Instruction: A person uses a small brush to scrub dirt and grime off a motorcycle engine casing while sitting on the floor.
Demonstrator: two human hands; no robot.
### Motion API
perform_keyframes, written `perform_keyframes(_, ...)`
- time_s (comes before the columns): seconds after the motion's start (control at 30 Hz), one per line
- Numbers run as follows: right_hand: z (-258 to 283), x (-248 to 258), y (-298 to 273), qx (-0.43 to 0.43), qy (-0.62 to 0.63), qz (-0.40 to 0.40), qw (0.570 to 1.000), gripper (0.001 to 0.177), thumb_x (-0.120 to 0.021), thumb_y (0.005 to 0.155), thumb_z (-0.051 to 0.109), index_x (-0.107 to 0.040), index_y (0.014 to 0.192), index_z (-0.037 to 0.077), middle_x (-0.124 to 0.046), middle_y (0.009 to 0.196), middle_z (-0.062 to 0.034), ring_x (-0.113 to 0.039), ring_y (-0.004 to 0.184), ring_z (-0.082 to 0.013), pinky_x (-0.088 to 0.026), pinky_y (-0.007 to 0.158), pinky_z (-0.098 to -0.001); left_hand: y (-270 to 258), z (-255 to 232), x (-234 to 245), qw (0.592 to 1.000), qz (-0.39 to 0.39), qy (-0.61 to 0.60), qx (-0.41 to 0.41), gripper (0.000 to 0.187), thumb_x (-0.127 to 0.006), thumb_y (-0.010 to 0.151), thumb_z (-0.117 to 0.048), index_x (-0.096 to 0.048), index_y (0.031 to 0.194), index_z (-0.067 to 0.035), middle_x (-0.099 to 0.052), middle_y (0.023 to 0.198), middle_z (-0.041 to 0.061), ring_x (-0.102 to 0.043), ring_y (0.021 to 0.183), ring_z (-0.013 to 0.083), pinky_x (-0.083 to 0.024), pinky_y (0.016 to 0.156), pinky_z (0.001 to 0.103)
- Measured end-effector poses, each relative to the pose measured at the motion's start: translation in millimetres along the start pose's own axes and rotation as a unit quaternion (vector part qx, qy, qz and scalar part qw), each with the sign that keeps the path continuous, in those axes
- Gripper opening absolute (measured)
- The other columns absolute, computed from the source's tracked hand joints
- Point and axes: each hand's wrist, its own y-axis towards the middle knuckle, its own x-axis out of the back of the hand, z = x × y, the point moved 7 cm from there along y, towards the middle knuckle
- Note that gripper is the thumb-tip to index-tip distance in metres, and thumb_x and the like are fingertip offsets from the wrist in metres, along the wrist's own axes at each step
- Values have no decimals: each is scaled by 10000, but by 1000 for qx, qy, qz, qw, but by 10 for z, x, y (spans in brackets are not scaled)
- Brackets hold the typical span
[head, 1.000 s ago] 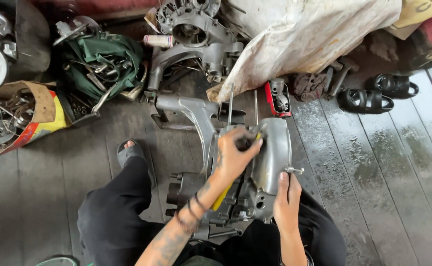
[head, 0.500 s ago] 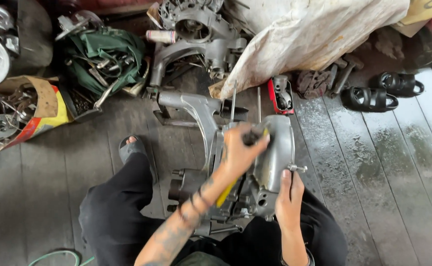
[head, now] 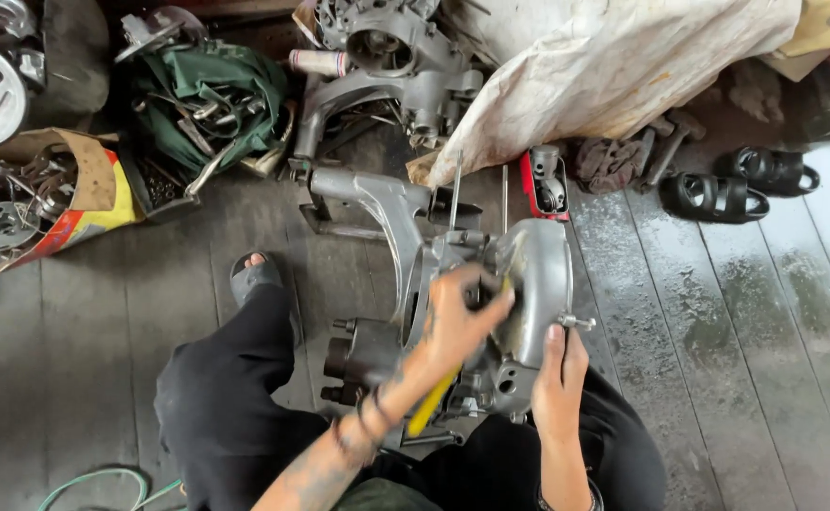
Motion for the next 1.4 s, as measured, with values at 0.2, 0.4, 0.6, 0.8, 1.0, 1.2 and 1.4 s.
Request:
perform_keyframes(0.2,-45,5,-23,31,-29,-6,999,303,-404,1125,178,-512,910,-7,-475,765,-31,-373,698,-111,-356,648,-295,-261,-3,9,999,16,9,31,138,-760,766,-100,-710,828,12,-694,762,66,-573,593,126,-498,559,245)
perform_keyframes(0.4,-92,30,11,35,-47,-19,998,327,-412,1122,186,-483,866,-5,-444,731,-32,-352,684,-115,-343,633,-310,-368,-240,29,1000,22,-12,11,105,-740,763,-67,-690,822,5,-677,760,70,-577,639,147,-498,610,270)
perform_keyframes(0.6,-17,39,-21,34,-38,-15,999,293,-390,1116,160,-545,947,-22,-517,789,-49,-392,717,-118,-380,670,-302,-140,-251,-40,999,19,-3,-34,130,-739,785,-62,-669,841,32,-644,805,82,-543,646,164,-489,617,287)
perform_keyframes(0.8,-86,24,-11,27,-38,-18,999,337,-413,1124,191,-461,850,1,-426,737,-27,-340,698,-111,-341,640,-305,-308,-214,-11,1000,27,-7,-8,113,-743,787,-50,-675,839,24,-621,788,59,-522,617,130,-461,568,248)
perform_keyframes(1.0,-86,32,7,32,-28,-17,999,309,-408,1122,174,-504,885,0,-460,745,-18,-354,687,-93,-346,625,-290,-228,-329,-46,996,21,-9,-86,112,-728,779,-60,-663,856,-10,-666,818,87,-590,692,172,-517,663,279)
perform_keyframes(1.2,-81,22,-13,38,-23,-14,999,314,-410,1123,191,-526,918,-17,-516,801,-39,-397,742,-111,-387,696,-294,-176,-377,-72,995,55,-24,-78,121,-739,803,-93,-657,837,-12,-638,804,76,-567,670,165,-499,642,283)
perform_keyframes(1.4,-87,26,17,50,-18,-8,999,293,-419,1109,169,-483,861,24,-434,735,0,-337,690,-88,-323,622,-285,-257,-161,-65,997,46,-10,-66,74,-758,820,-45,-724,879,-16,-681,801,80,-547,656,140,-491,582,239)
